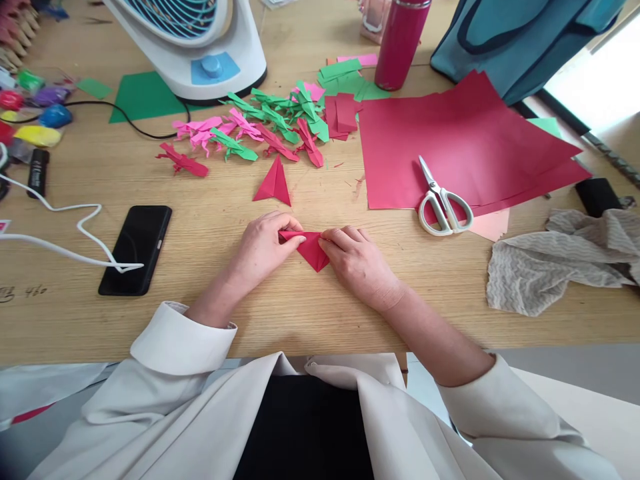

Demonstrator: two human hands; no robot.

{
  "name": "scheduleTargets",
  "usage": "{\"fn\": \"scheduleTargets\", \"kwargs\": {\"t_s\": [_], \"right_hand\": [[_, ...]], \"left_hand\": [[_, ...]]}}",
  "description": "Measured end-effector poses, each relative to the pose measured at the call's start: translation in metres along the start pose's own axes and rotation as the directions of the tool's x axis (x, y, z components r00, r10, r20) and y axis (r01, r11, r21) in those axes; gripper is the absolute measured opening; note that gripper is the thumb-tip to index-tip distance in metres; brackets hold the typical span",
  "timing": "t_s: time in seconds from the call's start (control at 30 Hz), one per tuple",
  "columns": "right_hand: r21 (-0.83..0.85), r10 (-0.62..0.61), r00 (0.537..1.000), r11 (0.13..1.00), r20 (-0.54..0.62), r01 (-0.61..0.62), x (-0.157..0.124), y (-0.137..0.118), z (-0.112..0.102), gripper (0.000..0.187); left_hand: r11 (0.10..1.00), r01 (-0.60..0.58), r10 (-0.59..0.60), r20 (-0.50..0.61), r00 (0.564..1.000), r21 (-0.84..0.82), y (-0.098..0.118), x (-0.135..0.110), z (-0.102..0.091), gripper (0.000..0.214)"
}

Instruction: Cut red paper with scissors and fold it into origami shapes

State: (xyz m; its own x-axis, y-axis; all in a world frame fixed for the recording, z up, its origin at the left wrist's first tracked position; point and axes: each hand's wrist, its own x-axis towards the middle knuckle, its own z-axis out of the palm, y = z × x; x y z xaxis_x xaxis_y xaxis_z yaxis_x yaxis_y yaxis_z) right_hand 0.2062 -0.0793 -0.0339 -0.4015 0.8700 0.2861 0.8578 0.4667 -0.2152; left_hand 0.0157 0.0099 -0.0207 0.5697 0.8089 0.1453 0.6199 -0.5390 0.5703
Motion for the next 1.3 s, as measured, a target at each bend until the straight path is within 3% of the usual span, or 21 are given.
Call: {"fn": "scheduleTargets", "kwargs": {"t_s": [0.27, 0.77, 1.3], "right_hand": [[-0.003, 0.000, 1.000, 1.000, -0.010, 0.000, -0.0004, 0.0010, 0.0015, 0.027], [-0.086, 0.001, 0.996, 0.996, 0.091, 0.007, 0.0067, -0.0047, -0.0057, 0.036], [-0.093, 0.022, 0.996, 0.996, 0.085, -0.014, 0.0062, -0.0048, -0.0048, 0.034]], "left_hand": [[0.999, 0.017, -0.017, -0.017, 1.000, -0.051, -0.0030, -0.0005, 0.0022, 0.005], [0.999, 0.019, -0.020, -0.024, 1.000, -0.026, -0.0006, -0.0003, 0.0016, 0.009], [0.999, 0.017, -0.015, -0.057, 0.998, 0.038, -0.0002, -0.0031, -0.0055, 0.012]]}}
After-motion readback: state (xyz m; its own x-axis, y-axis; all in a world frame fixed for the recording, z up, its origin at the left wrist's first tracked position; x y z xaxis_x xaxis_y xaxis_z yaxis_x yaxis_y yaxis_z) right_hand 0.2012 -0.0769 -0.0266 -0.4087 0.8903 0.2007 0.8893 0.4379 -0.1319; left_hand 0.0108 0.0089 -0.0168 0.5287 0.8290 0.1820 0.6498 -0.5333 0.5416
